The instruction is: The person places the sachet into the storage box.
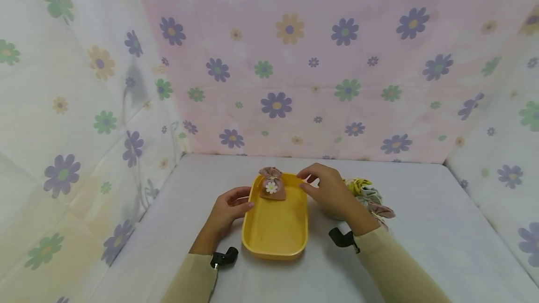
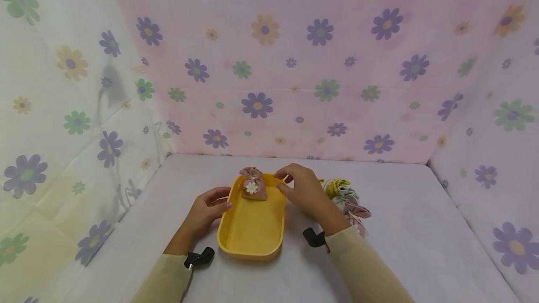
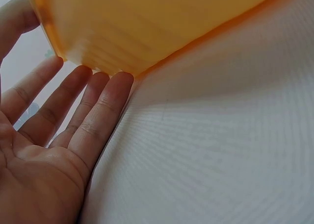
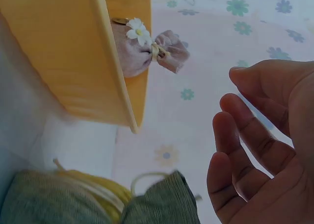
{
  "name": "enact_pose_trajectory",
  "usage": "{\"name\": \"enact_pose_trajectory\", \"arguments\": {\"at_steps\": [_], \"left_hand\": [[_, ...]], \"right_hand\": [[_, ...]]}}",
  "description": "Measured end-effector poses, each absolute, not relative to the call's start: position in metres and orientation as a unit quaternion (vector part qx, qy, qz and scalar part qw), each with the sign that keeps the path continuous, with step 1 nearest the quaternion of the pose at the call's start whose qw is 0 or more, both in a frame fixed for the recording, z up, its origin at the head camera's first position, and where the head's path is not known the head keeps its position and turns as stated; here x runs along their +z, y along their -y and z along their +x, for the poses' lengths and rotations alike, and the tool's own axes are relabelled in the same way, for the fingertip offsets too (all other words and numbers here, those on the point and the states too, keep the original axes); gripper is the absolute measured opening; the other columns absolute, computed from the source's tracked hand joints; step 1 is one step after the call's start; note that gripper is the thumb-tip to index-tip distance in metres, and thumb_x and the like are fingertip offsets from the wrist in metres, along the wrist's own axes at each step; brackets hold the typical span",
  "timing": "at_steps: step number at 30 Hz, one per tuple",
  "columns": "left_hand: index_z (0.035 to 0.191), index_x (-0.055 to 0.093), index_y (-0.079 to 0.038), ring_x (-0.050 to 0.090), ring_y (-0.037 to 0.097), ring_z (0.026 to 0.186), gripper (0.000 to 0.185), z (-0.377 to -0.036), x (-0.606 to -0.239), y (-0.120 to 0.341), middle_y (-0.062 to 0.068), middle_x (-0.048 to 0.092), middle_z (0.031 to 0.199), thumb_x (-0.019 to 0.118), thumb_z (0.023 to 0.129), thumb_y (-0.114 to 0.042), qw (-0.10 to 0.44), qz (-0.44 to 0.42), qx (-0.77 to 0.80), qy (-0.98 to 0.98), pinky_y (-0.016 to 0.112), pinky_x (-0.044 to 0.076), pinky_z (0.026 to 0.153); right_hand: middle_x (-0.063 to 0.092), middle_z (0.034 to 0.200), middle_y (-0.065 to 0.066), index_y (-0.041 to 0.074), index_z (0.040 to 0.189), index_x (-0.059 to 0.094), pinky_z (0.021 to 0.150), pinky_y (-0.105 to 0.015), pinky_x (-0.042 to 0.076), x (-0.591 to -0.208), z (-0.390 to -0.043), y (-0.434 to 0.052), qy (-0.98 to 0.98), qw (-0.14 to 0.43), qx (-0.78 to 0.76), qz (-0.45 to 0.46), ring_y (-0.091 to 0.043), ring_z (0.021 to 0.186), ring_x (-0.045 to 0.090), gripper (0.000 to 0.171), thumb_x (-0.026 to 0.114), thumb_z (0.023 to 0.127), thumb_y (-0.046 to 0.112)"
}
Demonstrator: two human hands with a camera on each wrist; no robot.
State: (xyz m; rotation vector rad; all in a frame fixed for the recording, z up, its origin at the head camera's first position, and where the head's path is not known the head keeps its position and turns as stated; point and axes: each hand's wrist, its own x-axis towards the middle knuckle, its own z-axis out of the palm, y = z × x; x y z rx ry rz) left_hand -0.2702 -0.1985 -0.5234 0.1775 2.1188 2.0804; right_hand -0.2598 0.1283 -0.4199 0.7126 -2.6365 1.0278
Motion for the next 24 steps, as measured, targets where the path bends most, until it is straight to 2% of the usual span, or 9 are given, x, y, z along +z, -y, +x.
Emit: {"name": "enact_pose_trajectory", "arguments": {"at_steps": [4, 9, 16, 24], "left_hand": [[0.135, 0.065, -0.017, 0.063, 0.030, 0.129, 0.048, -0.269, -0.522, 0.199, 0.006, 0.062, 0.141, 0.082, 0.090, -0.017, 0.085, 0.057, 0.692, -0.715, 0.037, 0.062, 0.092], [0.135, 0.065, -0.017, 0.062, 0.031, 0.129, 0.047, -0.268, -0.521, 0.199, 0.006, 0.062, 0.142, 0.081, 0.091, -0.016, 0.083, 0.057, 0.689, -0.718, 0.037, 0.062, 0.091], [0.136, 0.064, -0.017, 0.062, 0.031, 0.130, 0.048, -0.267, -0.521, 0.200, 0.006, 0.062, 0.142, 0.081, 0.091, -0.015, 0.085, 0.058, 0.691, -0.715, 0.037, 0.062, 0.092], [0.136, 0.064, -0.016, 0.063, 0.029, 0.129, 0.049, -0.267, -0.519, 0.199, 0.007, 0.062, 0.142, 0.081, 0.090, -0.015, 0.085, 0.060, 0.694, -0.712, 0.037, 0.062, 0.092]], "right_hand": [[0.071, 0.109, 0.007, 0.022, 0.113, 0.075, 0.080, -0.042, 0.061, -0.418, -0.247, -0.141, 0.901, 0.133, 0.346, 0.224, -0.016, 0.096, 0.068, 0.020, 0.078, 0.093, 0.018], [0.073, 0.109, 0.003, 0.021, 0.111, 0.075, 0.079, -0.043, 0.063, -0.417, -0.235, -0.158, 0.894, 0.160, 0.354, 0.226, -0.020, 0.094, 0.068, 0.022, 0.080, 0.091, 0.014], [0.073, 0.106, -0.002, 0.015, 0.109, 0.076, 0.070, -0.035, 0.059, -0.422, -0.224, -0.184, 0.885, 0.217, 0.333, 0.244, -0.020, 0.088, 0.067, 0.024, 0.082, 0.087, 0.008], [0.072, 0.106, 0.006, 0.018, 0.109, 0.075, 0.072, -0.039, 0.060, -0.431, -0.213, -0.214, 0.899, 0.238, 0.299, 0.215, -0.016, 0.088, 0.070, 0.028, 0.085, 0.085, 0.009]]}}
